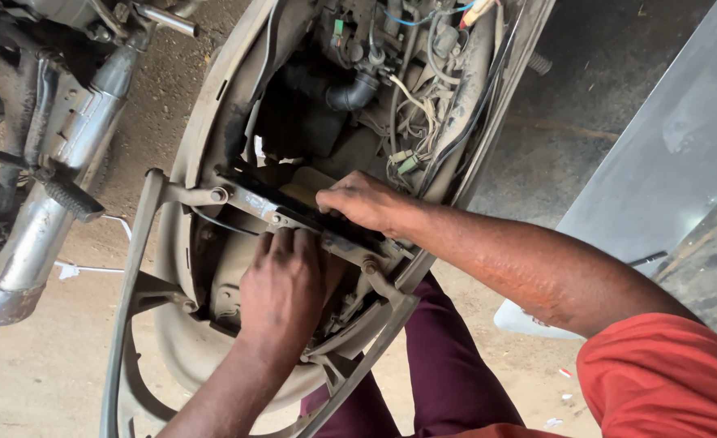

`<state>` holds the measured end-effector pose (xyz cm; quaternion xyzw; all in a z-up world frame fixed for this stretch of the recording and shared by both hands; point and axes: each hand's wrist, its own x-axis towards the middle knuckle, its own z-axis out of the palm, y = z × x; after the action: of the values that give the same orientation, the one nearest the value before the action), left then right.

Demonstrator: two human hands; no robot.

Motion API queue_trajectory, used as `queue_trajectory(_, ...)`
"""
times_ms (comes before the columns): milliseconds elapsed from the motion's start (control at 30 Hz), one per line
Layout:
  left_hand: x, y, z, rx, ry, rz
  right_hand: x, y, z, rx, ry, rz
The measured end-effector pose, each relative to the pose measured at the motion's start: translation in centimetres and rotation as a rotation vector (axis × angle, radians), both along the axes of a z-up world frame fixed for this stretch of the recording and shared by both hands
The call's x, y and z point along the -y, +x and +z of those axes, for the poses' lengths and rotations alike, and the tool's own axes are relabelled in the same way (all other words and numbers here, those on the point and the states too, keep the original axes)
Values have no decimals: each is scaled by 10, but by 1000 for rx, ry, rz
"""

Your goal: Inspecting and working on internal components and electrical wiring of a scooter.

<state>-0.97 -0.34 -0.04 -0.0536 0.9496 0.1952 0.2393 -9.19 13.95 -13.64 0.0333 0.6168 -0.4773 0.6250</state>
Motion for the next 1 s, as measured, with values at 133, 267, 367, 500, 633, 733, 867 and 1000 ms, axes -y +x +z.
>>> queue_trajectory(133,0,-3,6,-222,11,-89,1,-1,1,33,23,2)
queue_trajectory(267,6,-3,0,-58,16,-62,2,-4,6,20,24,-2)
queue_trajectory(367,5,-2,1,163,-39,-32,1,-2,4,21,54,44)
queue_trajectory(500,2,6,-7,117,-103,-89,1,1,-5,15,43,32)
queue_trajectory(633,-1,6,0,-5,-92,-127,3,-2,4,-3,60,67)
queue_trajectory(733,2,1,4,-31,-29,-122,3,-3,4,20,15,5)
queue_trajectory(867,6,-5,6,146,-3,-13,1,-1,-2,5,61,69)
queue_trajectory(1000,4,-6,9,151,-13,19,1,1,-5,14,22,15)
